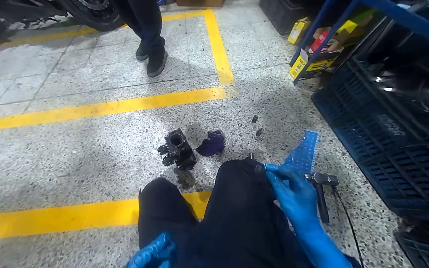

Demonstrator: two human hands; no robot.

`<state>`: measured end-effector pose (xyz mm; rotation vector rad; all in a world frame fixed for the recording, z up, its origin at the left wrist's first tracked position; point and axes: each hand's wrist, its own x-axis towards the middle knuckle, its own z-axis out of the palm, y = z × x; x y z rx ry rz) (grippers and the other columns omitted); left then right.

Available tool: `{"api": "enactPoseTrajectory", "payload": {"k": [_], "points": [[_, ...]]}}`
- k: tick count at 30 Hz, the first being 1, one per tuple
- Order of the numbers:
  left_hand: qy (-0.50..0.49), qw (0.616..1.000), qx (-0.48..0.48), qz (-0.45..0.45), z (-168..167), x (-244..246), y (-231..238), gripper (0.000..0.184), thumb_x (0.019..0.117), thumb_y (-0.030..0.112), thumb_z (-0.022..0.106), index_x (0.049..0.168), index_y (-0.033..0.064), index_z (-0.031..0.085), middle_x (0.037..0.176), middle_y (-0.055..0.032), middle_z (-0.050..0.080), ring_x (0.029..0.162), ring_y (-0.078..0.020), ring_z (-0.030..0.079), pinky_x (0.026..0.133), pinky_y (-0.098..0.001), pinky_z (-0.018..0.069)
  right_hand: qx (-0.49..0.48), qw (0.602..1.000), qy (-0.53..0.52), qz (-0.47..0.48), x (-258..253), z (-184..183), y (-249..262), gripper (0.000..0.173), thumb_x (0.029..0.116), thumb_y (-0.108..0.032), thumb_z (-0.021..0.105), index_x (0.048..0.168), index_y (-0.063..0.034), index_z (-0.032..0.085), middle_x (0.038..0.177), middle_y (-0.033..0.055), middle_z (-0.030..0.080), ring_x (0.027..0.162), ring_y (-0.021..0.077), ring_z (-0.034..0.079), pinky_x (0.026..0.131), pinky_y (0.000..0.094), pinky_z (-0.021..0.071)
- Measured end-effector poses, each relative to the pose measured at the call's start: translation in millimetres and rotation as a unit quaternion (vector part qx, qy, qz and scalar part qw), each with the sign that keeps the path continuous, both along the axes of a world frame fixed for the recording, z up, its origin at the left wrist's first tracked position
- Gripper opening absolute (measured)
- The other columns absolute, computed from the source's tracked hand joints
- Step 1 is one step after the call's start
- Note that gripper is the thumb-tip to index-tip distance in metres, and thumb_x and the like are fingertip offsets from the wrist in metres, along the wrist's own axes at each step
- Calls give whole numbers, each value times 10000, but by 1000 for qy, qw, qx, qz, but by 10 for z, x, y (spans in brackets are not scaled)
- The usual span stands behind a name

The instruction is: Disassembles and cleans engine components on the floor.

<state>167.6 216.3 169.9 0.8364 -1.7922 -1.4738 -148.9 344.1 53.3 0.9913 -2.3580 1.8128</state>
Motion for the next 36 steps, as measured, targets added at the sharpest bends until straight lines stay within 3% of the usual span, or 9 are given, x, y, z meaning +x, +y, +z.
{"api": "enactPoseTrajectory", "payload": {"k": [5,9,12,19,21,25,27,29,36], "points": [[-182,968,116,130,-472,-541,-781,343,1034,148,562,1319,-42,585,1166,-107,709,937,-149,720,827,-324,616,222,965,-124,-66,-933,-1156,-364,218,1009,-196,645,1178,-107,750,1105,108,744,1008,255,707,928,541,545],[-230,934,160,221,-851,-1040,-1497,393,1046,254,566,1361,20,580,1184,-115,693,942,-165,709,777,-322,590,313,939,-135,-33,-1299,-1622,-588,274,1021,-259,629,1232,-126,741,1233,146,715,1144,334,677,1011,600,497],[-243,918,196,246,-1085,-1332,-1888,436,1036,215,604,1415,10,538,1279,-157,645,1034,-204,688,828,-363,579,342,929,-143,-1,-1415,-1941,-522,292,1018,-319,605,1227,-171,745,1243,84,718,1151,259,677,1008,538,517],[-275,913,191,233,-1340,-1676,-2239,419,947,98,705,1348,34,603,1160,-83,712,813,-109,700,693,-260,582,258,955,-142,-40,-1398,-1866,-529,230,980,-156,659,1151,-32,749,1165,138,725,1087,195,688,993,363,541],[-260,915,205,231,-1343,-1720,-2245,399,924,36,713,1312,12,625,1079,-89,733,777,-109,707,671,-248,587,294,947,-127,-31,-1468,-1934,-434,308,978,-199,664,1234,-35,710,1202,167,706,1071,239,694,950,413,568],[-250,905,222,264,-1318,-1743,-2239,469,872,-5,752,1322,22,620,1158,-94,701,736,-113,698,639,-250,598,303,915,-192,-181,-1195,-1004,-682,364,968,11,562,1322,94,574,1290,246,618,1094,251,614,963,392,498],[-242,905,216,275,-1323,-1734,-2235,497,853,-12,758,1329,18,617,1162,-94,694,725,-113,697,631,-254,608,174,972,-103,-122,-965,-805,-738,251,939,0,561,1168,94,604,1134,91,666,995,51,643,856,206,556],[-242,908,209,272,-1327,-1732,-2247,471,846,-22,760,1299,12,636,1111,-86,711,700,-112,692,614,-251,602,104,981,-165,-1,-670,-660,-1188,199,975,-45,590,1147,23,664,1138,21,713,1022,37,677,872,217,583],[-298,918,169,199,-1318,-1733,-2328,572,875,83,738,1425,118,587,1098,-68,735,792,-127,715,694,-295,603,137,792,-543,245,-134,-1060,-2772,430,1027,-336,592,1405,-131,598,1245,58,686,1067,156,679,916,361,570]]}}
